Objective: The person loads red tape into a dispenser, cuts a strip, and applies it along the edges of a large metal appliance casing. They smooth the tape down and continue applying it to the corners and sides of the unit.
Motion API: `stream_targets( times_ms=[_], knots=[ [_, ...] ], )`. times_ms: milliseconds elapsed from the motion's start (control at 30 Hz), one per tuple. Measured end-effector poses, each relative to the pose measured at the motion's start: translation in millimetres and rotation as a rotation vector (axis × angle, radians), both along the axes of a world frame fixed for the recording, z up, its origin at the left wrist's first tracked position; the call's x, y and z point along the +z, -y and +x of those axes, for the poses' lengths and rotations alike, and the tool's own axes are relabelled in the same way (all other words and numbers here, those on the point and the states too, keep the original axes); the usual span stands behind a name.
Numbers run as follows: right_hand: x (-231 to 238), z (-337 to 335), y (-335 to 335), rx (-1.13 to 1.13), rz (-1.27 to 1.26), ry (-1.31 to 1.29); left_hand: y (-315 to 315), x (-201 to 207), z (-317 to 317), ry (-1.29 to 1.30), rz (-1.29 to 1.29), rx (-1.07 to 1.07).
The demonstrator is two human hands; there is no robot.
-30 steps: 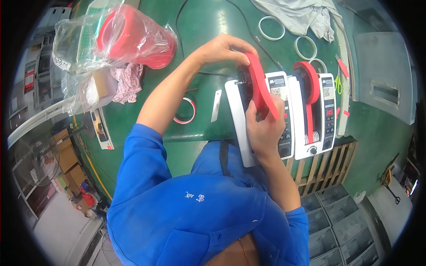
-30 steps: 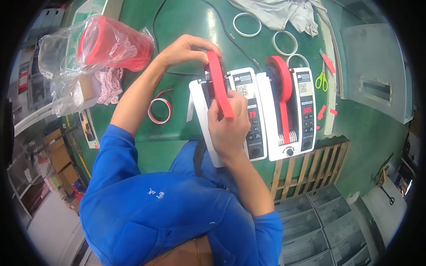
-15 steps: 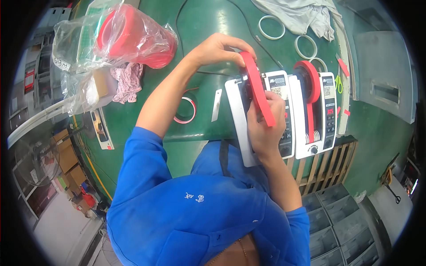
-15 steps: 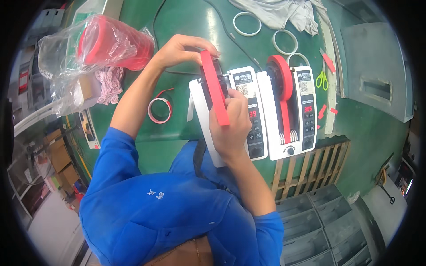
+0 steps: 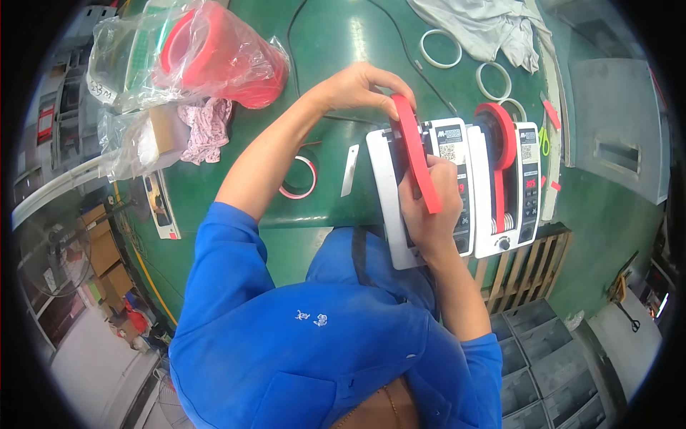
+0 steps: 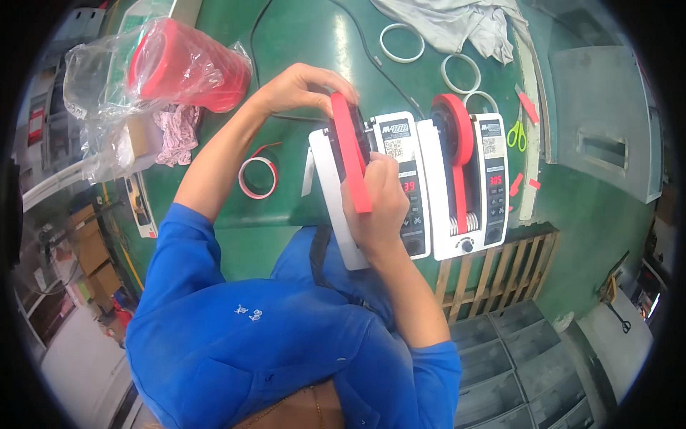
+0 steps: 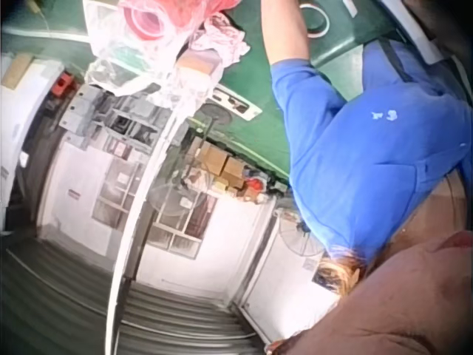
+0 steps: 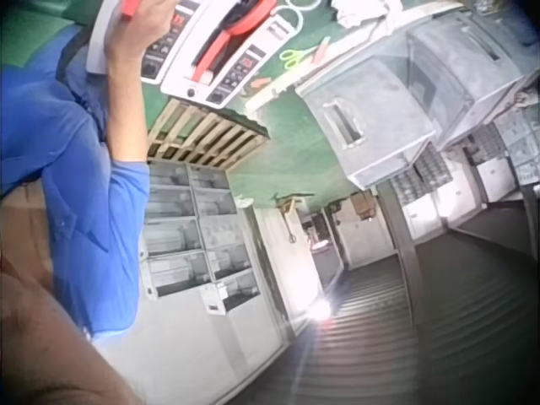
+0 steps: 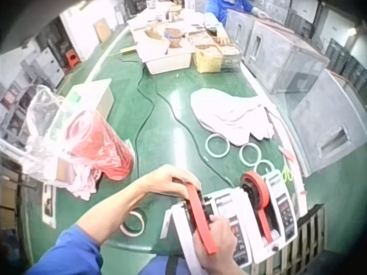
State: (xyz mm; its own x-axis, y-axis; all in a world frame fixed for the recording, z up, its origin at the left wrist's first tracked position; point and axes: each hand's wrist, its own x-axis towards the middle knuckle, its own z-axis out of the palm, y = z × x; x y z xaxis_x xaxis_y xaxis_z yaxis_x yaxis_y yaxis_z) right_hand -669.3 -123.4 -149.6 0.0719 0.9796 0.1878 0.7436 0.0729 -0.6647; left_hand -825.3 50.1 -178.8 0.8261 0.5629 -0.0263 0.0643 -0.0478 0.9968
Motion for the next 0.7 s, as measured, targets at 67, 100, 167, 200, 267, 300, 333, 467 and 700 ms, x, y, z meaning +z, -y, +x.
stream_targets(
  times_ms=[67,100,167,200,267,300,333,467,700],
  knots=[
    [0,-1,0,-0.004,0.000,-0.003,0,-3,1,-0.018,-0.004,-0.006],
    [-1,-1,0,-0.005,0.004,-0.003,-2,-5,3,-0.027,-0.005,-0.008],
    [-7,-1,1,0.012,0.093,-0.006,-2,-5,2,-0.037,0.003,-0.005],
    [-8,-2,3,0.020,0.133,-0.010,0,-5,1,-0.040,0.009,0.000],
    [0,0,4,0.003,0.106,-0.024,3,-7,1,-0.036,0.015,0.004],
    [4,-1,3,-0.006,0.100,-0.035,2,-10,4,-0.033,0.024,0.001],
    [4,-2,2,0.002,0.087,-0.019,2,-10,5,-0.030,0.032,-0.003],
    [8,0,5,0.015,-0.012,0.068,6,-6,3,-0.041,0.131,0.002],
    [20,13,11,0.107,0.047,0.106,34,5,-7,-0.048,0.259,0.220]
  ],
)
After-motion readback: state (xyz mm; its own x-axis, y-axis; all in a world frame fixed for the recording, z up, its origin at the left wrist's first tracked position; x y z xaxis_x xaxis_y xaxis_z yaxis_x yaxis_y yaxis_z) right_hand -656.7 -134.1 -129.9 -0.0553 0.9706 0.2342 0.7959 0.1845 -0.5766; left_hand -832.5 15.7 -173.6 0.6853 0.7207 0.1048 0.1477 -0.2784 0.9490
